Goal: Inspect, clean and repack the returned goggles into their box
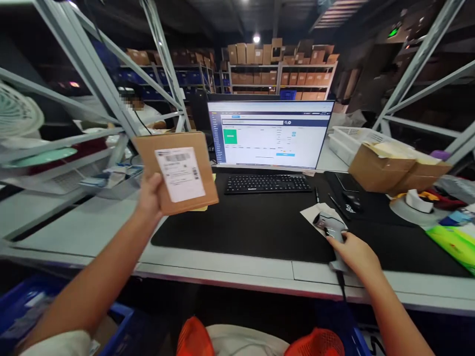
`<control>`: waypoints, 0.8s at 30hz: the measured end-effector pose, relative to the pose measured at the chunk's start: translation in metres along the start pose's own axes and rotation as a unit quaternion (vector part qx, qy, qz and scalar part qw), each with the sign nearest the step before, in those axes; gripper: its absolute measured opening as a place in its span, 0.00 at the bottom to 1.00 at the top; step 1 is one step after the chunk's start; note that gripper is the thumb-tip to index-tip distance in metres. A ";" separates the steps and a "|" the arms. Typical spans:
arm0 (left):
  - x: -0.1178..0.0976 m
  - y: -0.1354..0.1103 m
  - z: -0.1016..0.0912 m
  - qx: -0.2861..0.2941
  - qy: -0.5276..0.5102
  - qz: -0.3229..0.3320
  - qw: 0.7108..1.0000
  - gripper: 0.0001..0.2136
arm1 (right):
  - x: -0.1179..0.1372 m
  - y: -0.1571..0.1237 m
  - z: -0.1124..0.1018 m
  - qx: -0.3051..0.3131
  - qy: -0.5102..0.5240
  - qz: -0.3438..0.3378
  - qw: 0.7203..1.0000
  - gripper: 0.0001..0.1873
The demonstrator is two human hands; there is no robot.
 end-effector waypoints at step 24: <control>0.096 -0.104 0.094 0.142 0.133 0.003 0.981 0.50 | 0.113 -0.116 -0.035 0.202 0.441 -0.089 0.870 0.17</control>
Point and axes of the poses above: each hand's wrist, its own y-axis towards the middle knuckle, its own z-axis out of the palm, x = y × z, the point moved 4 cm from there along y, towards the middle knuckle, and after that the axes turned 10 degrees about z, right-handed, at the moved point
